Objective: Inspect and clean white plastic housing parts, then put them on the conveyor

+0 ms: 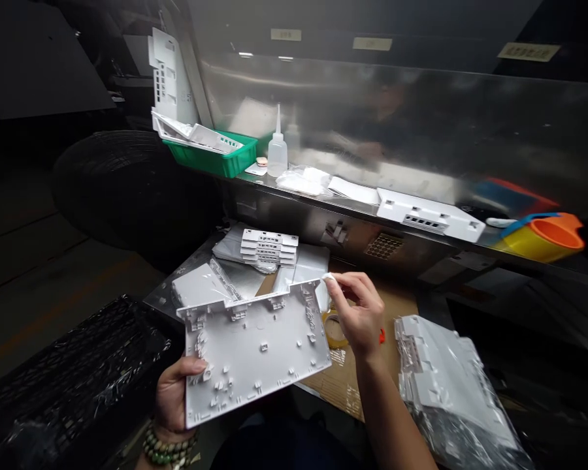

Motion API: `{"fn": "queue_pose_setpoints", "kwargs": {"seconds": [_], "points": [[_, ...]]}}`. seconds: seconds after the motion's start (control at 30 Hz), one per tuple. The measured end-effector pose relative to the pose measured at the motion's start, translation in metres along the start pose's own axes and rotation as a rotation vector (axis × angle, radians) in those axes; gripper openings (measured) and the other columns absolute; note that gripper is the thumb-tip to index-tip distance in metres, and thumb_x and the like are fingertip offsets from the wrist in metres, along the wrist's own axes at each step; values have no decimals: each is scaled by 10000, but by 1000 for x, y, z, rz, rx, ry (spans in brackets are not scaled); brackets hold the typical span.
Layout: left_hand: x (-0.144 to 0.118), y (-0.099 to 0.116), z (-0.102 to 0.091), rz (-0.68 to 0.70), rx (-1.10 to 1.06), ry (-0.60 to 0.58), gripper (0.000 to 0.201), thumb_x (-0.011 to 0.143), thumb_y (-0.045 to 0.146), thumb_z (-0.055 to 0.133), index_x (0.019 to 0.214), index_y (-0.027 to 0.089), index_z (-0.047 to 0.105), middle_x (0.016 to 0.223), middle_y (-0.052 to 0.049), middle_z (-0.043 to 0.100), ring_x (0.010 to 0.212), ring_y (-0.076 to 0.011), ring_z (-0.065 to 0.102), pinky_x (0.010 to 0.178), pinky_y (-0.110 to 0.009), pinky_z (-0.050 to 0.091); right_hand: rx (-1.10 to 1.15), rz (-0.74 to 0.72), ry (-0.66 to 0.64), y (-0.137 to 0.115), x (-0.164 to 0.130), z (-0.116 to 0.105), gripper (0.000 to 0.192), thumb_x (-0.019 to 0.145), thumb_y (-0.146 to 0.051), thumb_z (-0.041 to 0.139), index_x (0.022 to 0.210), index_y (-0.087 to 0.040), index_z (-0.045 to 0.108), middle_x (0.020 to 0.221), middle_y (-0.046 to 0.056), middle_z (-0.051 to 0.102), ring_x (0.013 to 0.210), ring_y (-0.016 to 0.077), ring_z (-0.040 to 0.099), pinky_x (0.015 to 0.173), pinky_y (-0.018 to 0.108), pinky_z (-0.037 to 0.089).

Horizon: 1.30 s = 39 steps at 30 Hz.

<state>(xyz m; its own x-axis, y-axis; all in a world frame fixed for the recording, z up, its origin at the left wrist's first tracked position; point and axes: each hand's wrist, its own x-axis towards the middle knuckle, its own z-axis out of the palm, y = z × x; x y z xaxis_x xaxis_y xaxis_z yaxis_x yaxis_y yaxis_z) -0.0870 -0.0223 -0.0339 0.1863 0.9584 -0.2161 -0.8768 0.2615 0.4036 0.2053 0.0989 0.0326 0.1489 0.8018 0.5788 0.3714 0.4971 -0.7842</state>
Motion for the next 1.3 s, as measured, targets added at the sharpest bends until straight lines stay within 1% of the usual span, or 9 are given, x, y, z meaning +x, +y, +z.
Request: {"fn": "queue_pose_setpoints", "kwargs": {"seconds": [0.13,0.23,0.4,0.53,0.83,0.93,1.1,1.2,1.3], "points": [[6,-7,25,-14,90,67,914,742,49,573,1597,299,369,1296,-122,739,1202,-439,666,1072,-702,462,-61,46,-82,33,-9,-2,144,941,-326,693,910,-217,782,873,35,685,737,156,645,635,291,543],[11,-19,40,56,130,220,917,727,21,633,1555,361,429,1303,-82,739,1194,-390,684,1065,-626,504,-77,112,-43,50,-19,0,178,930,-356,703,876,-200,770,858,43,686,740,170,646,636,300,536],[23,-52,67,176,319,335,795,727,-6,698,1394,413,598,1511,23,594,1317,-269,602,1039,-342,527,70,17,-87,8,-37,18,73,944,-253,691,923,-209,746,872,45,675,771,170,632,642,296,529],[31,-72,83,176,438,278,692,749,16,693,1340,371,647,1525,16,577,1388,-270,532,1082,-318,474,173,-62,-147,-26,-48,38,86,939,-193,682,992,-218,745,870,36,664,728,147,619,618,282,528],[38,-86,82,199,494,279,687,752,4,663,1338,362,647,1513,17,585,1369,-236,552,1088,-275,448,156,-82,-140,-18,-55,41,105,938,-167,672,1005,-208,742,873,35,661,706,134,608,621,272,522],[38,-84,73,119,419,298,780,745,6,654,1424,381,568,1483,-2,614,1291,-267,623,1039,-342,530,32,-45,-167,15,-60,43,103,956,-246,657,998,-208,743,886,36,669,711,137,604,648,279,517],[32,-51,40,120,305,493,972,740,19,721,1552,441,392,1327,-33,726,1166,-318,711,1023,-505,576,-240,216,-136,128,-79,24,273,956,-418,613,877,-186,734,858,61,678,776,195,593,741,343,494],[25,-23,13,95,217,543,910,821,42,642,1611,350,315,1320,-91,730,1210,-376,678,1053,-608,531,-303,347,-102,180,-96,3,331,916,-468,655,754,-184,708,852,96,660,863,240,581,785,377,469],[19,-7,-16,1,101,529,778,938,180,560,1644,256,242,1381,-133,680,1285,-404,607,1108,-614,476,-276,482,-101,200,-111,-10,280,917,-448,683,814,-188,684,978,73,666,979,224,587,905,396,466]]}}
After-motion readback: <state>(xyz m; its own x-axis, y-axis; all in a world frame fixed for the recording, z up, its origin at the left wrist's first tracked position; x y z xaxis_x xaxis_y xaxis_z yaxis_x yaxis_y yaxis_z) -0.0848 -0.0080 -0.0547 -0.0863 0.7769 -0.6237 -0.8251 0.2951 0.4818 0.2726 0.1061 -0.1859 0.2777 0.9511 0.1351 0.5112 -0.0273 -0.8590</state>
